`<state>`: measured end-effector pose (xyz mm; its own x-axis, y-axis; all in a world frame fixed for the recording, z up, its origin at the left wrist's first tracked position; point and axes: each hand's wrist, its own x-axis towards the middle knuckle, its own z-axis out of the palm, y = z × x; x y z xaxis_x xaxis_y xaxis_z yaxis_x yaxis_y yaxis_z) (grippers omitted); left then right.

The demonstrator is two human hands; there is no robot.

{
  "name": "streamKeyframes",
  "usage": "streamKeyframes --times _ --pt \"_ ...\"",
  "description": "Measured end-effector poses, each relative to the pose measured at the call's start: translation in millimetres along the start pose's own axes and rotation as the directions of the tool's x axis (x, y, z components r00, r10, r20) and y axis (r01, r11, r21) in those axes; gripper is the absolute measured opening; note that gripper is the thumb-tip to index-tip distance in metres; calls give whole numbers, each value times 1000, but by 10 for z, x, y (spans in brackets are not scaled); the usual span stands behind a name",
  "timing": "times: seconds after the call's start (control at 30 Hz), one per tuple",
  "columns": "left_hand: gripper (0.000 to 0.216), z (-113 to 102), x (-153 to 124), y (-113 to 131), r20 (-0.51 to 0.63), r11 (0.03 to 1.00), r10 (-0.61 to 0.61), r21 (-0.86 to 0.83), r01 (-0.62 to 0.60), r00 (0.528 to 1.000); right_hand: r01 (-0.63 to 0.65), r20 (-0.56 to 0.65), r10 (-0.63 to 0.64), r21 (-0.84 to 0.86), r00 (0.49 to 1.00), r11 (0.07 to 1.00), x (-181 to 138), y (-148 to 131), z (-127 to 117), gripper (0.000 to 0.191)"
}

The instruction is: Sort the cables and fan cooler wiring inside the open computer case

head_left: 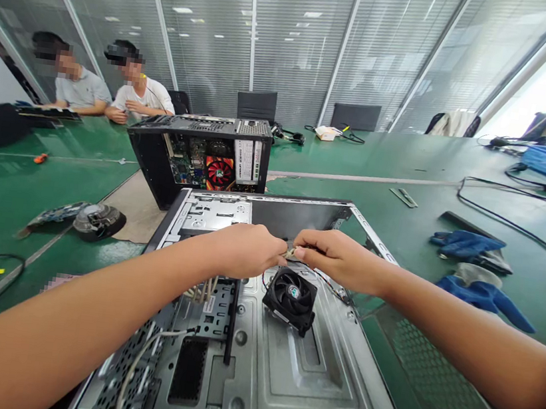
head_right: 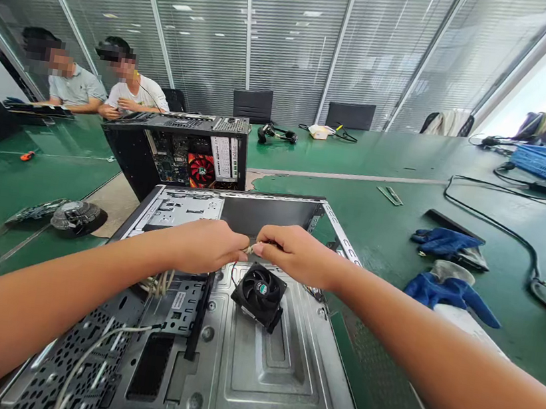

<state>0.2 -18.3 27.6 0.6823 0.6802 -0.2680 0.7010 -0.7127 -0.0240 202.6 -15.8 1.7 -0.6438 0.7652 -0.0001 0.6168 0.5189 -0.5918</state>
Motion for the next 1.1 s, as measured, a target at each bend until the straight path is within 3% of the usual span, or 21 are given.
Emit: streamKeyframes --times 0.87,1.1 --pt "39 24 -1 -21 -54 1000 15 -9 -15 998 5 14 -5 45 1000 999 0 -23 -8 36" --pt "42 34 -3 -21 -41 999 18 -25 -20 999 17 39 -22 124 999 992 5 -18 -18 36"
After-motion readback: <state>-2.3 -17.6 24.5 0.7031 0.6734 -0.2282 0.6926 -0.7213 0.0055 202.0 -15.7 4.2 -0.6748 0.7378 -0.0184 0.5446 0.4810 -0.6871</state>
